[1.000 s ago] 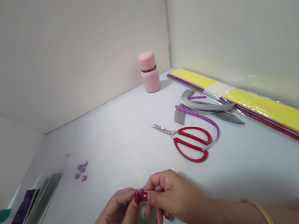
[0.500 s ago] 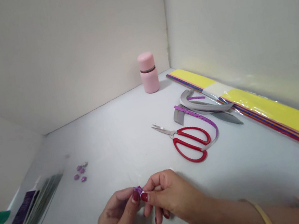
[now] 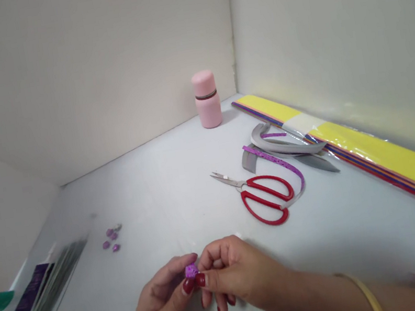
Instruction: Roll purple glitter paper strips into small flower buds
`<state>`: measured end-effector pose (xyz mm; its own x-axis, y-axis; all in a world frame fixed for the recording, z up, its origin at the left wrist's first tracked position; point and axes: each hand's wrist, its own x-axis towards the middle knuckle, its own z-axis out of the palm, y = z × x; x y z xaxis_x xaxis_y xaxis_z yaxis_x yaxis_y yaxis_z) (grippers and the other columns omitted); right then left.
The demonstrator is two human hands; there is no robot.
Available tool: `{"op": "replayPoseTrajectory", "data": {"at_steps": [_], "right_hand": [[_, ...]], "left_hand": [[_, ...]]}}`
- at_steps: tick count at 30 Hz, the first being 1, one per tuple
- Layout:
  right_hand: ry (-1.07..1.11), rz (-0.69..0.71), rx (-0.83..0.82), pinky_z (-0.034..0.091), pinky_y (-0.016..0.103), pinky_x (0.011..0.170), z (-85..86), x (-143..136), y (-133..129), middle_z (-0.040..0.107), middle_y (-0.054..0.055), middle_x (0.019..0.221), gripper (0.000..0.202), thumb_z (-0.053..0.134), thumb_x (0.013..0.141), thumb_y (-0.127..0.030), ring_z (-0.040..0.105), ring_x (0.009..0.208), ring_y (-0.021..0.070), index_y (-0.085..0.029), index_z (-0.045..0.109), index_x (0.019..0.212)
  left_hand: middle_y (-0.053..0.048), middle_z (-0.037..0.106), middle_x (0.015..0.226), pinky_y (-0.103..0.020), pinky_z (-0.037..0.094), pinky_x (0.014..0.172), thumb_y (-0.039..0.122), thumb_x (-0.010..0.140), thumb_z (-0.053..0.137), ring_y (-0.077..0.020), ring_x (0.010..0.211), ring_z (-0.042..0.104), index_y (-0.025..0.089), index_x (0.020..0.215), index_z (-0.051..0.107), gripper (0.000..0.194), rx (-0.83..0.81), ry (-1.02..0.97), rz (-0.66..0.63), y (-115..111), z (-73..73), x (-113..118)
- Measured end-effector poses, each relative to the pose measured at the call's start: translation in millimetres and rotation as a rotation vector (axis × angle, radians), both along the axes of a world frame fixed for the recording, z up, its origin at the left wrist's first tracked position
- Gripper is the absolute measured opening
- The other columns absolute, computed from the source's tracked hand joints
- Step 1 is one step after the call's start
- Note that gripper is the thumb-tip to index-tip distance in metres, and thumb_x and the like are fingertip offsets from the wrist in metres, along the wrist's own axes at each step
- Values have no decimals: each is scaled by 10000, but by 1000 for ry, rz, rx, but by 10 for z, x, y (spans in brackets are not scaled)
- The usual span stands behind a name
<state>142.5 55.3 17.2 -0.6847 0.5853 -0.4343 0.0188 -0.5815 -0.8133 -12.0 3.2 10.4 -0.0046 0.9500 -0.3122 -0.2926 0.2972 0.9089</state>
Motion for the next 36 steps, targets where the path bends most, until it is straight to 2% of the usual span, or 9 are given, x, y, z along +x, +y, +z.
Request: {"op": "replayPoseTrajectory", "data": {"at_steps": [6, 11, 22, 26, 30, 33, 36], "right_hand": [[-11, -2, -33, 239, 171, 408, -7, -4, -9, 615, -21, 548, 304, 680, 676, -416, 468, 379, 37, -137, 561, 695], [-12, -26, -15, 240, 166, 404, -23, -15, -12, 605, -24, 545, 294, 666, 699, -410, 466, 387, 37, -137, 558, 695], [14, -7, 13, 258, 168, 421, -15, 10, -10, 569, -40, 564, 290, 630, 731, -424, 488, 407, 47, -150, 534, 728], [29, -17, 17, 258, 166, 418, -16, -5, -16, 553, -48, 561, 276, 625, 740, -410, 487, 400, 43, -152, 528, 733], [-33, -45, 58, 258, 167, 421, -8, -10, -20, 556, -42, 548, 246, 630, 740, -369, 469, 405, 42, -143, 537, 716], [-87, -63, 74, 266, 172, 425, -7, -14, -21, 564, -36, 545, 226, 640, 726, -342, 461, 411, 48, -141, 542, 694], [-117, -80, 91, 285, 181, 429, -15, -28, -25, 578, -26, 567, 187, 621, 729, -310, 460, 409, 51, -142, 553, 686]], "left_hand": [[-26, 658, 751, -248, 448, 674, 296, 674, 721, -150, 692, 597, 208, 798, 735, 153, 43, 83, 59, -16, -57, -4], [-36, 690, 719, -286, 450, 679, 317, 642, 743, -173, 687, 606, 191, 781, 724, 188, -40, 34, 138, -37, -118, 32], [-24, 701, 646, -255, 435, 634, 345, 586, 783, -136, 611, 588, 194, 750, 738, 227, -95, -42, 159, -29, -55, 56], [-27, 692, 638, -251, 438, 622, 355, 608, 767, -136, 613, 586, 182, 763, 733, 235, -80, -31, 130, -31, -79, 41], [-40, 696, 720, -255, 465, 636, 334, 682, 712, -155, 667, 614, 189, 802, 718, 188, 20, 124, 126, -44, -130, 32], [-35, 691, 765, -229, 480, 629, 262, 739, 659, -153, 695, 630, 213, 836, 712, 120, 200, 364, 142, -60, -130, 45], [-25, 689, 796, -206, 481, 640, 147, 768, 606, -140, 714, 635, 241, 899, 705, 189, 405, 579, 139, -71, -118, 54]]}}
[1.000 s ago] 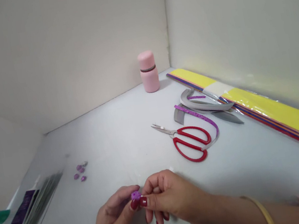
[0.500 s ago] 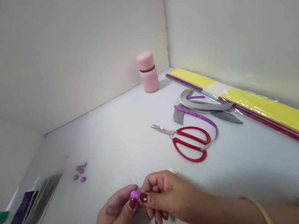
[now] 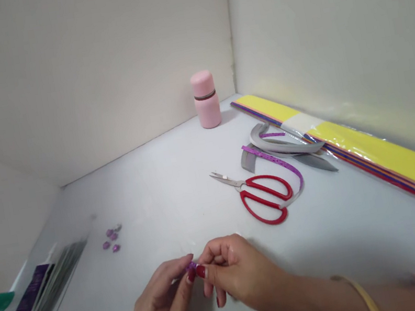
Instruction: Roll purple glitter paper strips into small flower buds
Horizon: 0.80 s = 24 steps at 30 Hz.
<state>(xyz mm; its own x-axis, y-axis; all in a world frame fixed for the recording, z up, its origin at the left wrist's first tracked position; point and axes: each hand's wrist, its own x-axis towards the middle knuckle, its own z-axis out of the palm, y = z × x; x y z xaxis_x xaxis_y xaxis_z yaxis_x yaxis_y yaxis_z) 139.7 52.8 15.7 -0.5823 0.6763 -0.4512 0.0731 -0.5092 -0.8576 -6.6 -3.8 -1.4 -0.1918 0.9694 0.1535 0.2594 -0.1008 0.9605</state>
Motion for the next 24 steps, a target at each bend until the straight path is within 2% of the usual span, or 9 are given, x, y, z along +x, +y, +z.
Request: {"op": "replayPoseTrajectory", "data": {"at_steps": [3, 6, 13, 19, 24], "right_hand": [[8, 13, 41, 323, 188, 447, -13, -10, -10, 609, -9, 634, 112, 560, 756, -246, 483, 426, 54, -145, 575, 709], [16, 33, 59, 337, 188, 455, -23, -9, -20, 624, -3, 679, 109, 501, 771, -205, 500, 435, 53, -150, 593, 756], [-19, 9, 41, 318, 176, 423, -45, -16, -6, 611, -10, 610, 83, 547, 719, -215, 485, 409, 55, -140, 573, 694], [-26, -14, 47, 322, 170, 418, -64, -16, 3, 590, -20, 557, 93, 567, 718, -221, 474, 404, 55, -139, 553, 676], [4, -26, 65, 337, 169, 424, -79, -16, -8, 544, -40, 500, 125, 590, 717, -227, 460, 411, 56, -142, 536, 642]], "left_hand": [[-20, 686, 827, -195, 480, 660, 69, 771, 565, -132, 734, 635, 254, 957, 692, 292, 117, 126, -7, 0, -8, -7], [-27, 683, 849, -193, 483, 668, 49, 780, 541, -134, 753, 637, 247, 986, 682, 318, 156, 184, -3, 1, -40, -19], [-27, 668, 877, -187, 480, 670, 35, 797, 511, -122, 762, 628, 256, 1075, 640, 378, 197, 198, -54, -15, -119, -14], [-14, 668, 868, -166, 459, 683, 55, 801, 515, -106, 763, 623, 275, 1060, 648, 365, 107, 122, -85, -11, -70, 7], [-19, 648, 811, -199, 476, 633, 149, 799, 557, -130, 715, 619, 273, 1008, 679, 272, -16, -125, -93, -9, -23, 34]]}}
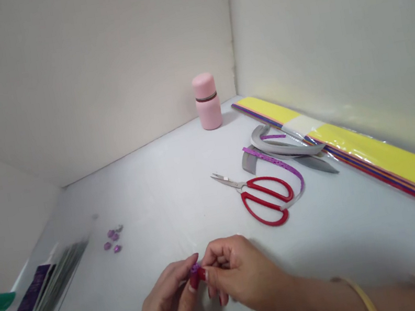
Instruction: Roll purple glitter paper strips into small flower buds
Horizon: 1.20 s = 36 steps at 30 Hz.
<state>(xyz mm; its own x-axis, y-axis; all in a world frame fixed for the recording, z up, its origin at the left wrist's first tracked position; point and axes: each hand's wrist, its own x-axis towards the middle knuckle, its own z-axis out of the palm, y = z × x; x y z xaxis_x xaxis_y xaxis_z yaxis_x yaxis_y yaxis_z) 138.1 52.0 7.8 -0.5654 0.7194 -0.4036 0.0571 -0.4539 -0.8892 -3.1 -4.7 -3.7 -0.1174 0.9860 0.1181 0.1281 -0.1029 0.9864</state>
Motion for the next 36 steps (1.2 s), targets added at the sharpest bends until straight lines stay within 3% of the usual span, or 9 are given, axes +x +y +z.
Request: {"op": "replayPoseTrajectory", "data": {"at_steps": [5, 8, 14, 16, 20, 23, 26, 31, 36], "right_hand": [[40, 50, 32, 343, 175, 431, 19, 3, 1, 560, -29, 547, 162, 614, 726, -275, 464, 420, 54, -136, 551, 671], [62, 63, 55, 359, 177, 440, 45, 1, 11, 585, -12, 615, 187, 617, 740, -311, 477, 448, 55, -136, 565, 700], [101, 9, 133, 392, 177, 467, 41, 7, 15, 602, -17, 633, 160, 660, 718, -277, 488, 489, 63, -143, 575, 737], [103, 8, 146, 365, 171, 439, 20, 14, 16, 586, -33, 604, 163, 663, 712, -273, 480, 454, 56, -142, 566, 713], [111, 12, 83, 283, 161, 393, -15, 19, 37, 605, -25, 586, 192, 679, 682, -268, 481, 406, 51, -138, 539, 697], [130, -15, 60, 256, 159, 398, -16, 15, 44, 605, -18, 567, 190, 646, 707, -283, 469, 398, 44, -133, 530, 702], [157, -64, 59, 252, 160, 407, -6, 11, 30, 566, -41, 537, 214, 631, 717, -315, 440, 395, 34, -136, 515, 692], [190, -92, 40, 257, 164, 416, 11, 5, -5, 521, -64, 513, 263, 653, 696, -360, 411, 391, 33, -143, 506, 682], [159, -86, 54, 239, 168, 418, 27, 3, -12, 530, -61, 531, 223, 640, 709, -317, 420, 398, 33, -136, 510, 691]], "left_hand": [[-29, 668, 717, -217, 462, 636, 260, 711, 685, -145, 677, 605, 211, 787, 747, 110, -288, -235, 47, 32, -14, -49], [-37, 681, 666, -238, 458, 644, 329, 689, 700, -157, 664, 595, 185, 733, 748, 158, -365, -309, 96, 52, 2, -58], [-40, 701, 697, -235, 464, 641, 348, 683, 706, -145, 650, 581, 186, 825, 748, 219, -329, -289, 77, 52, 83, -30], [-12, 689, 675, -223, 463, 650, 310, 675, 723, -132, 656, 592, 204, 872, 733, 224, -308, -341, 55, 54, 100, -30], [-22, 682, 639, -207, 461, 616, 303, 697, 706, -122, 629, 582, 150, 785, 732, 178, -305, -336, -31, 66, 115, -44], [-22, 674, 642, -237, 483, 647, 347, 754, 639, -127, 628, 587, 150, 902, 708, 256, -277, -328, -5, 61, 107, -56], [-42, 680, 775, -266, 501, 702, 294, 767, 630, -153, 713, 627, 168, 1005, 659, 271, -189, -215, 20, 40, 82, -40], [-48, 685, 762, -257, 518, 647, 181, 731, 638, -176, 692, 647, 183, 851, 702, 136, 130, 65, 110, 16, 53, 59], [-61, 717, 732, -243, 500, 607, 271, 680, 698, -178, 659, 642, 159, 809, 727, 173, -41, -180, 138, 54, 30, 90]]}}
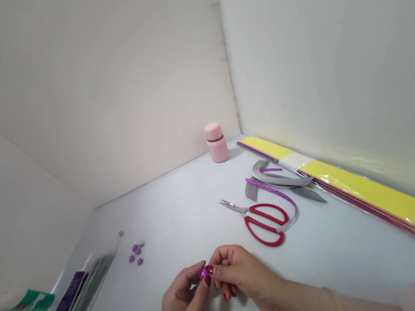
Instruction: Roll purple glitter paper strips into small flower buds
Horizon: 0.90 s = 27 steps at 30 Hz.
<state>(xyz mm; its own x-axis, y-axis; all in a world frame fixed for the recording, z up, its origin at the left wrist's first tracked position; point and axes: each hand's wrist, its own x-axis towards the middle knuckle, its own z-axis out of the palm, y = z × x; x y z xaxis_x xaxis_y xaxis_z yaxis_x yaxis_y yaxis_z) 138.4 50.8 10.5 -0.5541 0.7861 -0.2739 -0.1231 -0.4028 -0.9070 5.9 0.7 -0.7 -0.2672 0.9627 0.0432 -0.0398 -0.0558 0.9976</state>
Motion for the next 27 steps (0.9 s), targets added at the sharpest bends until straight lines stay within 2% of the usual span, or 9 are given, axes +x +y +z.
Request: {"op": "replayPoseTrajectory", "data": {"at_steps": [3, 7, 11, 14, 17, 20, 21, 24, 27], "right_hand": [[-56, 15, 38, 236, 166, 406, 3, -9, 19, 533, -61, 535, 234, 650, 695, -327, 421, 391, 34, -139, 510, 697], [-71, 23, 114, 302, 164, 412, -24, -38, 33, 518, -61, 566, 219, 641, 706, -325, 423, 421, 41, -147, 513, 712], [-85, 27, 110, 336, 172, 430, -34, -73, 33, 522, -50, 590, 212, 646, 700, -318, 437, 446, 53, -142, 534, 744], [-134, 42, 130, 337, 182, 440, 30, -94, 54, 513, -48, 556, 201, 642, 686, -311, 434, 448, 65, -146, 527, 685], [-223, 117, 253, 316, 190, 451, 105, -117, 84, 485, -51, 518, 161, 612, 693, -270, 419, 458, 75, -148, 524, 635], [-306, 143, 428, 291, 193, 468, 90, -164, 92, 455, -51, 510, 155, 585, 717, -242, 398, 492, 82, -150, 521, 611], [-308, 138, 424, 290, 193, 464, 62, -184, 89, 446, -52, 508, 171, 576, 731, -260, 396, 486, 83, -155, 508, 614], [-251, 141, 269, 322, 192, 450, -28, -228, 79, 472, -44, 533, 233, 510, 796, -363, 440, 452, 87, -168, 473, 673], [-268, 165, 327, 355, 197, 492, -60, -217, 77, 496, -35, 561, 256, 453, 850, -391, 479, 485, 94, -170, 477, 723]], "left_hand": [[-64, 737, 678, -240, 477, 613, 278, 608, 755, -170, 632, 629, 153, 740, 743, 182, -107, -109, 25, 35, -46, -28], [-74, 748, 639, -238, 463, 577, 296, 558, 792, -155, 574, 625, 159, 689, 758, 192, -192, -184, 29, 69, -90, -60], [-76, 736, 605, -254, 462, 575, 376, 513, 808, -158, 558, 619, 156, 645, 755, 262, -197, -236, 25, 78, -83, -77], [-34, 690, 556, -220, 426, 532, 390, 513, 809, -120, 520, 582, 162, 735, 747, 324, -161, -252, 42, 64, -83, -106], [17, 615, 513, -186, 364, 466, 364, 545, 801, -81, 462, 523, 172, 839, 718, 360, -131, -263, 22, 37, -104, -148], [21, 605, 507, -180, 349, 459, 341, 539, 808, -74, 453, 509, 159, 796, 711, 330, -144, -280, 1, 20, -126, -186], [17, 616, 506, -184, 359, 474, 335, 527, 815, -78, 460, 520, 157, 784, 711, 329, -147, -301, 15, 21, -131, -196], [5, 647, 508, -202, 380, 508, 315, 522, 824, -97, 484, 559, 163, 794, 705, 333, -132, -401, 52, 40, -149, -215], [11, 638, 508, -203, 362, 483, 294, 547, 816, -98, 474, 548, 164, 835, 690, 341, -117, -432, 35, 58, -186, -222]]}}
